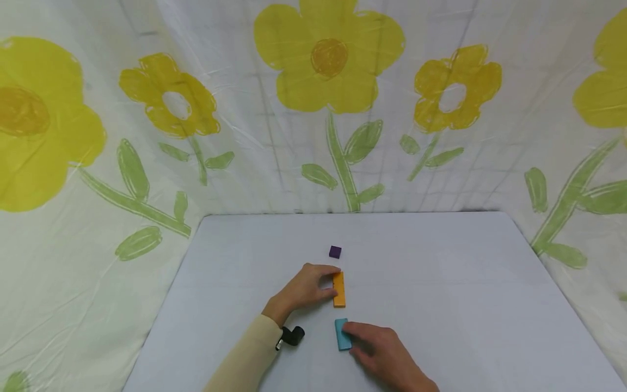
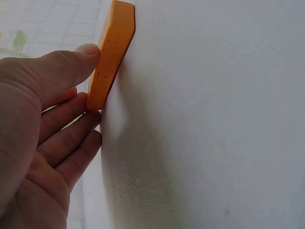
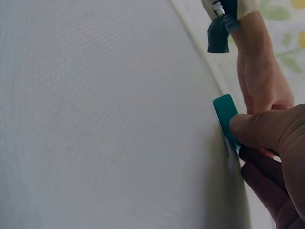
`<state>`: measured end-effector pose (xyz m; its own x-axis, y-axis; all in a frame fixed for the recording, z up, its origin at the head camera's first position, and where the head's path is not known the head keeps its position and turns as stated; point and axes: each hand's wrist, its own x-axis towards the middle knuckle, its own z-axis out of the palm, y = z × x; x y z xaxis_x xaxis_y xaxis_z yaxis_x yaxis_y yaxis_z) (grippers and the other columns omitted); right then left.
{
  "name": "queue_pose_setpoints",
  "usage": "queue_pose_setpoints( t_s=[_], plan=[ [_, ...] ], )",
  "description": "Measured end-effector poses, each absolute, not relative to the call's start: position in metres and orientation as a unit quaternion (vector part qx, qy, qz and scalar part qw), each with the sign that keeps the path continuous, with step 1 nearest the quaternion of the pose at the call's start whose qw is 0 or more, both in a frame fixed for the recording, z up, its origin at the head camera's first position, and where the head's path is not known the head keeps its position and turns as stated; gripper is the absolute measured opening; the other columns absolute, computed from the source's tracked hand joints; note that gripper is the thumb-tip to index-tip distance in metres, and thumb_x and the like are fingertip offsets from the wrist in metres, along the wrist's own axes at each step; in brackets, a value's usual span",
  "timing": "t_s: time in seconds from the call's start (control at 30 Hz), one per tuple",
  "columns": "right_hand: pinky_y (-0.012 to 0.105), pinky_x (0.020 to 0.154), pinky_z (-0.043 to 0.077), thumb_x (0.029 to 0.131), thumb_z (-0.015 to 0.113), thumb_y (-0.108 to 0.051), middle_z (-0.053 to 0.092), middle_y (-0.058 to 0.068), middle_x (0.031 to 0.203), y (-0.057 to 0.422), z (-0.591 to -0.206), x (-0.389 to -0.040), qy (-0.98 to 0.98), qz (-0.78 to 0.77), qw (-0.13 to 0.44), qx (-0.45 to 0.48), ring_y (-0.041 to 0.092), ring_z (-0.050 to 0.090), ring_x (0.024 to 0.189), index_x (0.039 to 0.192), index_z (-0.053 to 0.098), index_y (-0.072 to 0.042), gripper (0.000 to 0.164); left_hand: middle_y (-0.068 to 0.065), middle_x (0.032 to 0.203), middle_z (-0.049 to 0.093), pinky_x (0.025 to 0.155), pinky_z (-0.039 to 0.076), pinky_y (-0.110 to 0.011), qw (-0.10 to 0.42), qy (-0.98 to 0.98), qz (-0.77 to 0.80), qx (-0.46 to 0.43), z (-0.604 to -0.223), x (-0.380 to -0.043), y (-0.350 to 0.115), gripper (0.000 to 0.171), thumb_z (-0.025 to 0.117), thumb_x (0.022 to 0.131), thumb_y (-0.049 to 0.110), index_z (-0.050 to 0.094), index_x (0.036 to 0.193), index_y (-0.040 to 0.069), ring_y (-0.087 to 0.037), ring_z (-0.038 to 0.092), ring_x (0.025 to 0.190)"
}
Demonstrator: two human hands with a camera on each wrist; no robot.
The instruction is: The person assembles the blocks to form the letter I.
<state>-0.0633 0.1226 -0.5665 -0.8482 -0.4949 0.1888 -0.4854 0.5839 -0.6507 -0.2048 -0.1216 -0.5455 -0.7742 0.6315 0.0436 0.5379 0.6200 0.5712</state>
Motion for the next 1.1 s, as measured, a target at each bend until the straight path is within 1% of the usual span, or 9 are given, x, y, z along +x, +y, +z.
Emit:
queue_pose_setpoints(
  t_s=[0.1,0.43,0.63,0.83,1.1],
  plan=[
    [0.040,0.098,0.066,0.094,0.086,-0.009,0.080,-0.001,0.133,0.120,-0.568,-0.063,0.892,-0.364,-0.001,-0.269,0.017,0.078,0.120,0.136,0.076,-0.014,0.044,-0.006,0.144,0.074,0.121,0.053,-0.043,0.082,0.896,0.293,0.324,-0.543,-0.204,-0.121,0.051,0.084,0.099,0.021,0.070,0.146,0.008,-0.023,0.068,0.137],
    [0.044,0.100,0.065,0.095,0.086,-0.013,0.079,-0.001,0.136,0.112,-0.563,-0.066,0.907,-0.349,0.014,-0.236,0.020,0.077,0.123,0.137,0.076,-0.013,0.044,-0.005,0.146,0.073,0.122,0.051,-0.043,0.091,0.899,0.293,0.311,-0.543,-0.200,-0.121,0.052,0.084,0.099,0.021,0.069,0.147,0.008,-0.022,0.066,0.140],
    [0.044,0.100,0.065,0.092,0.088,-0.011,0.079,-0.001,0.134,0.109,-0.562,-0.066,0.909,-0.348,-0.002,-0.230,0.020,0.077,0.121,0.136,0.077,-0.012,0.045,-0.005,0.145,0.073,0.121,0.052,-0.042,0.087,0.899,0.288,0.318,-0.544,-0.199,-0.122,0.053,0.085,0.098,0.021,0.069,0.147,0.008,-0.022,0.067,0.139],
    [0.042,0.100,0.065,0.092,0.089,-0.009,0.079,-0.002,0.135,0.107,-0.561,-0.067,0.905,-0.359,0.001,-0.227,0.018,0.078,0.120,0.136,0.077,-0.012,0.046,-0.004,0.145,0.074,0.122,0.052,-0.041,0.085,0.899,0.287,0.318,-0.545,-0.197,-0.122,0.053,0.084,0.099,0.022,0.069,0.147,0.008,-0.021,0.067,0.138],
    [0.042,0.099,0.066,0.090,0.089,-0.006,0.080,-0.001,0.133,0.105,-0.563,-0.069,0.906,-0.359,-0.013,-0.223,0.018,0.078,0.118,0.134,0.077,-0.011,0.046,-0.006,0.145,0.074,0.121,0.052,-0.042,0.081,0.895,0.294,0.325,-0.545,-0.194,-0.122,0.052,0.084,0.098,0.020,0.069,0.147,0.007,-0.023,0.068,0.138]
  ],
)
